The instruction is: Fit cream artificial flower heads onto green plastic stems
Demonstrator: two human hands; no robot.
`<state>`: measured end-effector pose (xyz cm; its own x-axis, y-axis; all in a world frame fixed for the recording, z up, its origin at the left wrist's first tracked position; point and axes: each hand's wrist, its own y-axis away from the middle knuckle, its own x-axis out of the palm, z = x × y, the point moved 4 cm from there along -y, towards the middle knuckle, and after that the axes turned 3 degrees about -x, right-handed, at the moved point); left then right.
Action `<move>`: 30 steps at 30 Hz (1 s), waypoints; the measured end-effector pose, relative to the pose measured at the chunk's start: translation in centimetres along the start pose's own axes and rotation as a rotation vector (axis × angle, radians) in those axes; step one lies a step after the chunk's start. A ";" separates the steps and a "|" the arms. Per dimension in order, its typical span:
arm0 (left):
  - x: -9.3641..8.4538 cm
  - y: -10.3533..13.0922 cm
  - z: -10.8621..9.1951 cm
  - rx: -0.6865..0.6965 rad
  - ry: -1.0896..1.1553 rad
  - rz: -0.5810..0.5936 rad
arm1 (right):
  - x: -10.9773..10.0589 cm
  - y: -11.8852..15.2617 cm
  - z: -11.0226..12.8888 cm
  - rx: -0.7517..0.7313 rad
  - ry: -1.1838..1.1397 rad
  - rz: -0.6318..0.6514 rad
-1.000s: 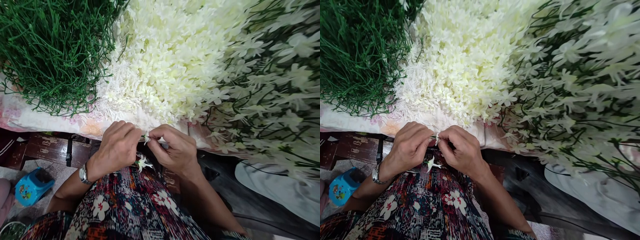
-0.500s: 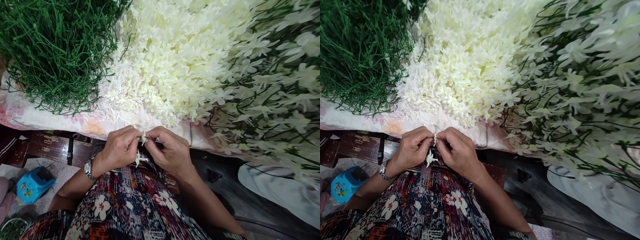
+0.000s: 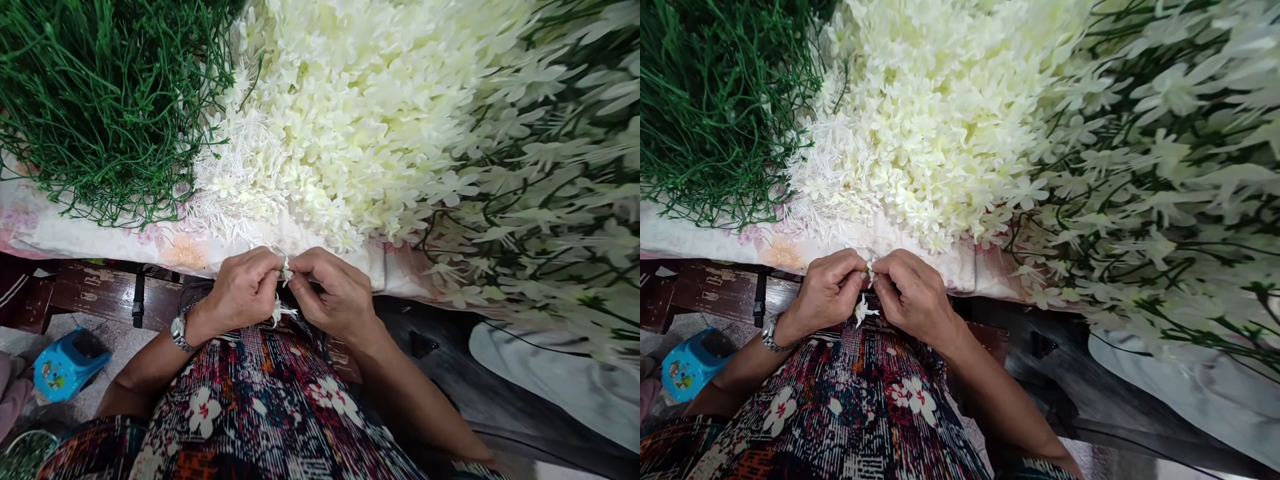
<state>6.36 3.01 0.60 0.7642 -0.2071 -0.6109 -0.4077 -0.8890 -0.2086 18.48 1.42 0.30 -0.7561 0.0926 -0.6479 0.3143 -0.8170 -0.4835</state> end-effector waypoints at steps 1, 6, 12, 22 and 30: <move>-0.1 -0.1 0.1 -0.035 0.044 0.015 | -0.1 0.0 0.0 -0.004 -0.003 0.005; -0.5 -0.2 0.8 -0.254 0.356 0.145 | -1.3 -0.2 0.3 -0.052 0.004 -0.006; -0.7 0.0 0.9 -0.305 0.485 0.171 | -1.9 -0.6 1.2 -0.162 0.038 0.013; -0.8 -0.2 0.3 -0.157 0.257 0.177 | -1.2 -0.2 1.4 -0.247 0.202 0.058; -0.4 -0.2 0.5 -0.140 0.178 0.137 | -0.3 0.3 0.6 -0.176 0.112 0.038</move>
<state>5.93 3.51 0.47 0.7874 -0.3871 -0.4798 -0.4497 -0.8930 -0.0174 18.50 0.85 0.71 -0.6765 0.1347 -0.7240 0.4441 -0.7097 -0.5469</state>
